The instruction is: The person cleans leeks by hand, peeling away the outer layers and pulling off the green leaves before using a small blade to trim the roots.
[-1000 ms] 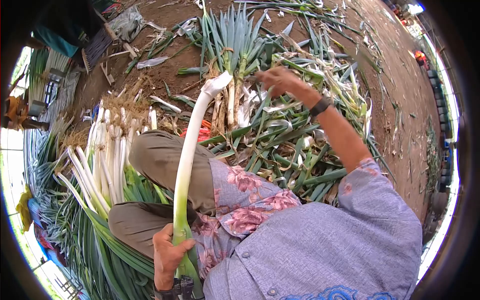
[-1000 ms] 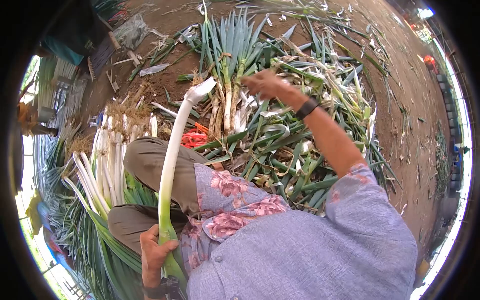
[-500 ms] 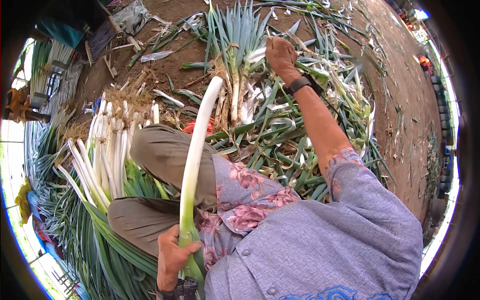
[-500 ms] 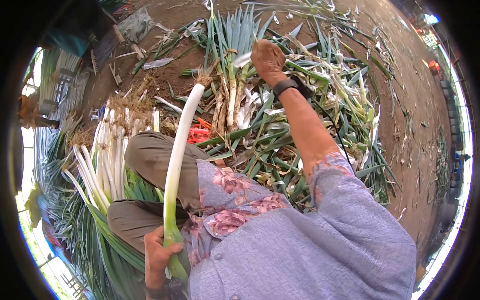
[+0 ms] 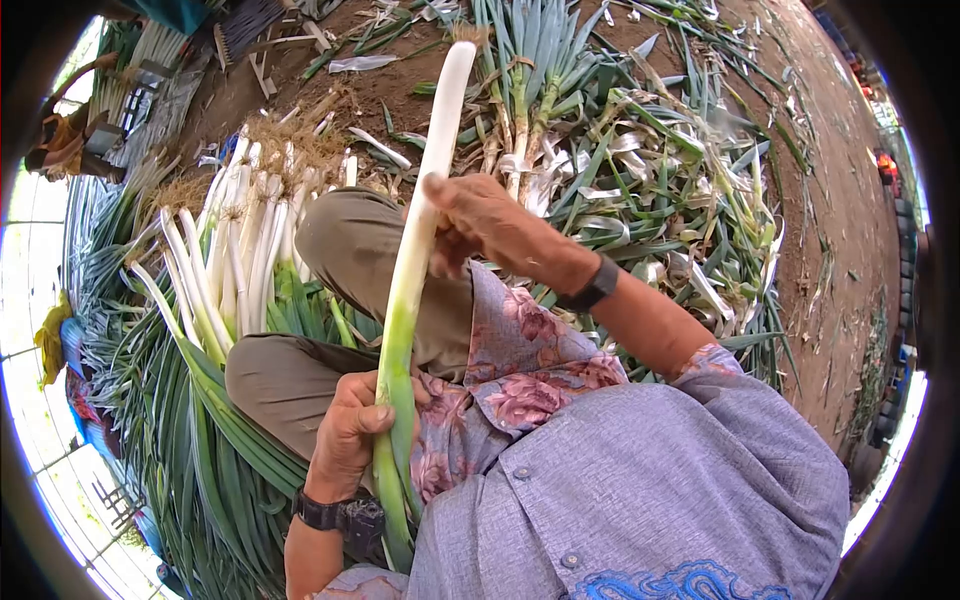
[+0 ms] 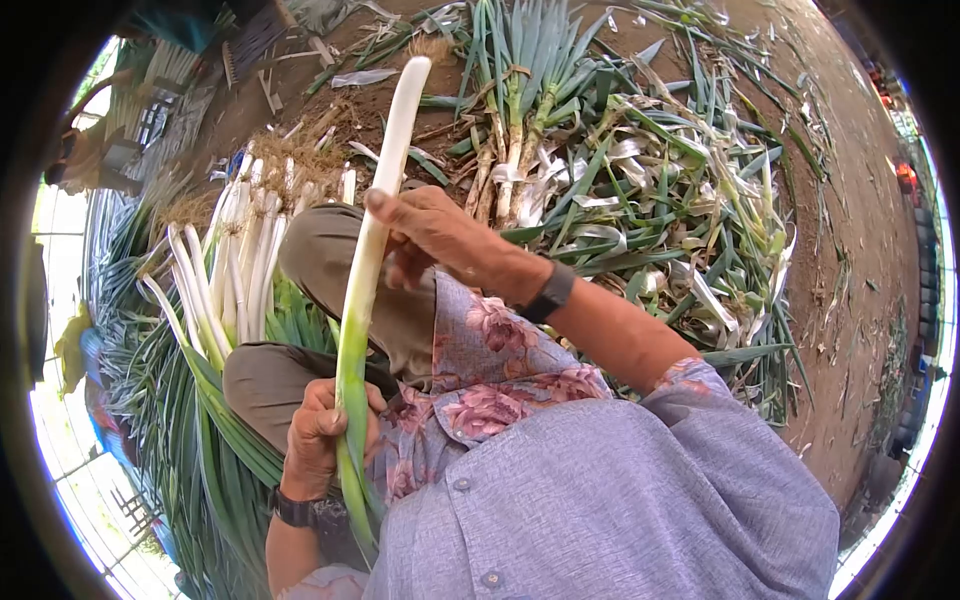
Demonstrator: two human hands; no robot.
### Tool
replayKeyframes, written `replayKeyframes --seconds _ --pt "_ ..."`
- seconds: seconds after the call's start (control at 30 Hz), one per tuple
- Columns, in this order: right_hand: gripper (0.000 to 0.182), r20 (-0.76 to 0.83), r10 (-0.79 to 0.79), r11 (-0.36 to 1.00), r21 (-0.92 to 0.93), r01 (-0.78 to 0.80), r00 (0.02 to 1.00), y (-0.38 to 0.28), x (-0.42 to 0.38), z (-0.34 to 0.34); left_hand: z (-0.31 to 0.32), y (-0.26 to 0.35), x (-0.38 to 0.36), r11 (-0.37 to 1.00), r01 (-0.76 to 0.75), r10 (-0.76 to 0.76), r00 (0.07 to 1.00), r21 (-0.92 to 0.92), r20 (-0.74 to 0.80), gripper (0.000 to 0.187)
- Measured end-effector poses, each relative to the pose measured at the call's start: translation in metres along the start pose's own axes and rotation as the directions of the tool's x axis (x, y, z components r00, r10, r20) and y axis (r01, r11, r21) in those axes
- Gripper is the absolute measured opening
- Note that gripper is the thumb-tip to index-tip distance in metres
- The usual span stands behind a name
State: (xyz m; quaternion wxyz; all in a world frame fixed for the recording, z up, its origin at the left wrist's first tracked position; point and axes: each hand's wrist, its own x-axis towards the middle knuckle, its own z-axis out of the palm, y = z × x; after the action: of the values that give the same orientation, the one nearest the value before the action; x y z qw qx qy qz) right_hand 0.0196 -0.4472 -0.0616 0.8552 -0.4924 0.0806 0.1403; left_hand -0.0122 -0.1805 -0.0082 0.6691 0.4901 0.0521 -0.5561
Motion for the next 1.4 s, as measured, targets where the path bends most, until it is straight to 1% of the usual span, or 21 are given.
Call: replayKeyframes --seconds 0.07,0.1,0.2,0.23,0.3,0.4,0.43,0.53,0.57,0.67,0.7,0.8,0.83,0.87,0.93,1.03,1.13,1.17,1.27,1.3,1.4 --pt "0.052 -0.068 -0.096 0.995 -0.001 0.097 0.993 0.002 0.003 0.013 0.006 0.001 0.003 0.998 -0.011 0.013 0.999 -0.054 0.048 0.056" --pt "0.050 -0.090 -0.120 0.993 -0.031 0.118 0.989 -0.001 0.005 0.017 0.003 0.003 0.004 0.999 0.044 -0.043 0.998 -0.007 0.054 0.058" --pt "0.048 -0.149 -0.212 0.966 -0.184 0.183 0.966 -0.006 0.012 0.024 0.011 0.006 0.010 0.912 -0.176 0.228 0.968 0.371 -0.100 0.064" --pt "0.049 -0.170 -0.217 0.957 -0.234 0.174 0.961 -0.008 0.014 0.027 0.009 0.013 0.008 0.880 -0.100 0.175 0.977 0.464 -0.122 0.066" --pt "0.050 -0.198 -0.234 0.940 -0.296 0.170 0.952 -0.007 0.018 0.030 0.015 0.021 0.007 0.760 -0.075 0.207 0.969 0.646 -0.131 0.056" --pt "0.049 -0.239 -0.285 0.953 -0.176 0.248 0.928 0.000 0.022 0.042 0.015 0.024 0.011 0.652 -0.044 0.251 0.955 0.757 -0.160 0.048" --pt "0.048 -0.293 -0.260 0.964 -0.135 0.229 0.920 0.004 0.024 0.048 0.014 0.023 0.013 0.632 -0.038 0.263 0.950 0.774 -0.168 0.047" --pt "0.046 -0.549 -0.362 0.923 -0.093 0.374 0.754 0.026 0.041 0.079 0.027 0.008 0.028 0.386 -0.005 0.464 0.865 0.922 -0.190 0.040" --pt "0.045 -0.578 -0.284 0.950 -0.062 0.306 0.765 0.024 0.040 0.083 0.034 0.006 0.031 0.373 0.049 0.450 0.864 0.927 -0.227 0.039" --pt "0.049 -0.467 -0.526 0.842 -0.403 0.358 0.711 0.031 0.050 0.061 0.037 0.012 0.034 0.449 0.006 0.412 0.886 0.893 -0.213 0.035" --pt "0.047 -0.458 -0.535 0.828 -0.453 0.332 0.710 0.034 0.051 0.055 0.036 0.014 0.034 0.438 -0.029 0.412 0.895 0.898 -0.172 0.034" --pt "0.041 -0.339 -0.693 0.678 -0.608 0.414 0.637 0.028 0.052 0.039 0.024 0.017 0.040 0.779 -0.124 0.245 0.963 0.614 -0.116 0.034" --pt "0.035 -0.285 -0.727 0.634 -0.629 0.450 0.625 0.030 0.052 0.031 0.027 0.025 0.037 0.878 -0.085 0.155 0.982 0.471 -0.112 0.038" --pt "0.034 -0.116 -0.800 0.422 -0.806 0.415 0.589 0.033 0.054 0.012 0.028 0.029 0.033 0.900 -0.081 0.139 0.985 0.428 -0.106 0.038" --pt "0.032 0.046 -0.852 0.264 -0.824 0.502 0.522 0.036 0.055 -0.004 0.027 0.032 0.025 0.939 -0.063 0.103 0.989 0.337 -0.102 0.039" --pt "0.040 -0.125 -0.674 0.626 -0.620 0.473 0.728 0.029 0.043 0.002 0.022 0.031 0.022 0.943 -0.069 0.104 0.990 0.326 -0.093 0.047" --pt "0.051 -0.147 -0.482 0.827 -0.402 0.393 0.864 0.022 0.026 0.014 0.019 0.032 0.022 0.952 -0.072 0.098 0.992 0.297 -0.076 0.053" --pt "0.059 -0.131 -0.438 0.848 -0.389 0.360 0.889 0.029 0.025 0.013 0.018 0.032 0.022 0.956 -0.067 0.090 0.993 0.287 -0.070 0.055" --pt "0.059 -0.125 -0.393 0.884 -0.323 0.337 0.911 0.025 0.014 0.023 0.016 0.033 0.020 0.965 -0.065 0.084 0.994 0.254 -0.065 0.048" --pt "0.054 -0.185 -0.390 0.886 -0.344 0.312 0.902 0.025 0.014 0.027 0.015 0.031 0.021 0.953 -0.066 0.093 0.993 0.296 -0.078 0.045" --pt "0.046 -0.219 -0.625 0.582 -0.771 0.260 0.749 0.029 0.021 0.035 0.013 0.021 0.025 0.874 -0.068 0.140 0.983 0.480 -0.115 0.037"
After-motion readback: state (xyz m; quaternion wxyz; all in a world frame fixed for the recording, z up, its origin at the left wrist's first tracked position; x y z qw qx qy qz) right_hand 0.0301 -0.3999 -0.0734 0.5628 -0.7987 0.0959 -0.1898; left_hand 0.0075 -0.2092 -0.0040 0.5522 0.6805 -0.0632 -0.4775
